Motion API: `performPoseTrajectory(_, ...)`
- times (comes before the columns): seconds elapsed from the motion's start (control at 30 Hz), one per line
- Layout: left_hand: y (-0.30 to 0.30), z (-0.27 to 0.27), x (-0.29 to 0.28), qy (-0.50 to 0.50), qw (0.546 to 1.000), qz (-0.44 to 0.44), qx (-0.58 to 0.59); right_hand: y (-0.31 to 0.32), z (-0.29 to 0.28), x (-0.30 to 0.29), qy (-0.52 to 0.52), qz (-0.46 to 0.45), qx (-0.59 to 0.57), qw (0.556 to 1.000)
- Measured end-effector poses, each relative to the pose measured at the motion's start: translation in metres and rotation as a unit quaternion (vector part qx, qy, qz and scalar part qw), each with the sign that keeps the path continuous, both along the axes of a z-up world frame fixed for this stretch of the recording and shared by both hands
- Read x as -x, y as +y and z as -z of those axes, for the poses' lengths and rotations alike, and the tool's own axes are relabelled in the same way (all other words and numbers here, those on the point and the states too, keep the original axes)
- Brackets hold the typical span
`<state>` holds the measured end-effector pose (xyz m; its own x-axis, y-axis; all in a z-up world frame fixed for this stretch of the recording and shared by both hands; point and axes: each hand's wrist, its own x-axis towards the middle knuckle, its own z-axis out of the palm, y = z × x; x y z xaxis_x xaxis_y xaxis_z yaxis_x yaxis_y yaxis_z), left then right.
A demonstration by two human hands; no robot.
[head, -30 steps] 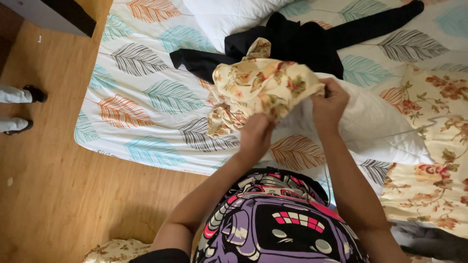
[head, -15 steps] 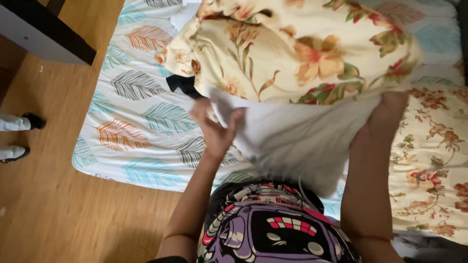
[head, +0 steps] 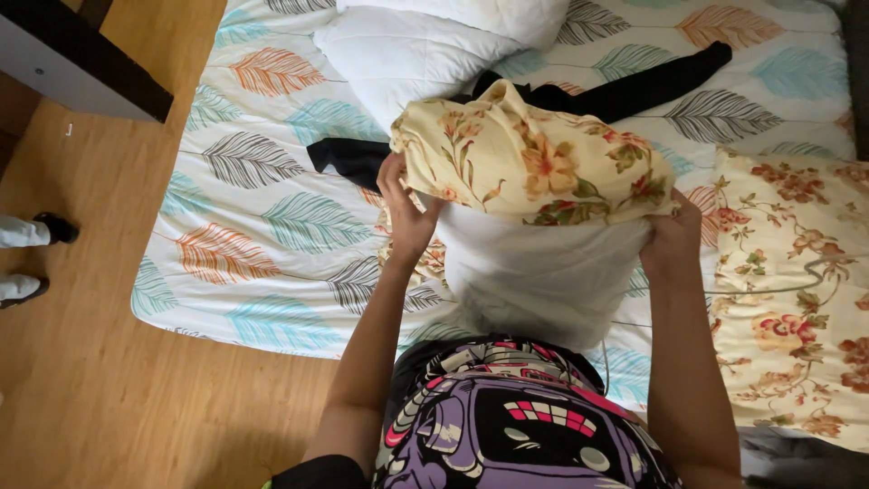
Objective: The person puts a floral pillowcase onto a white pillow. They repeatedly pull the fabric over the pillow, tuck the corners, and adjust the fit by hand while standing over a bed.
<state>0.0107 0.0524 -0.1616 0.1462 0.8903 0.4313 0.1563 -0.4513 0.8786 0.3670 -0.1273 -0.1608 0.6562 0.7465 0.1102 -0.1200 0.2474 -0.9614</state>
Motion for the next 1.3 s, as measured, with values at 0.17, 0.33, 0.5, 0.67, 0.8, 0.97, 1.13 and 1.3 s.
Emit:
performPoseTrajectory(0.17, -0.007, -0.048, -0.008, -0.053, 0.995, -0.069, -0.05, -0.013, 0.0, -0.014, -0.039, 0.04, 0.013, 0.998)
performPoseTrajectory(0.33, 0.0, -0.034, -0.003, -0.172, 0.984, -0.055, 0.0, -0.024, -0.001, -0.024, -0.077, 0.083, 0.03, 0.993)
performPoseTrajectory(0.5, -0.006, -0.028, 0.007, -0.019, 0.995, -0.015, -0.093, -0.032, -0.003, -0.034, -0.131, 0.145, 0.05, 0.98)
performPoseTrajectory(0.67, 0.014, 0.036, 0.016, 0.112, 0.965, 0.025, -0.237, -0.044, -0.004, -0.04, -0.169, 0.191, 0.068, 0.965)
performPoseTrajectory(0.8, 0.007, 0.036, 0.003, 0.167, 0.969, -0.026, -0.183, -0.042, -0.004, -0.032, -0.207, 0.234, 0.084, 0.946)
performPoseTrajectory(0.97, -0.003, -0.007, -0.021, 0.167, 0.98, 0.024, 0.104, -0.038, -0.012, -0.031, -0.244, 0.275, 0.099, 0.925)
performPoseTrajectory(1.13, -0.022, -0.033, -0.032, 0.159, 0.98, 0.028, 0.117, -0.044, -0.01, 0.001, -0.28, 0.326, 0.114, 0.896)
performPoseTrajectory(1.3, -0.042, -0.05, -0.037, 0.067, 0.99, 0.038, 0.118, -0.041, 0.047, 0.048, -0.427, 0.366, 0.062, 0.824)
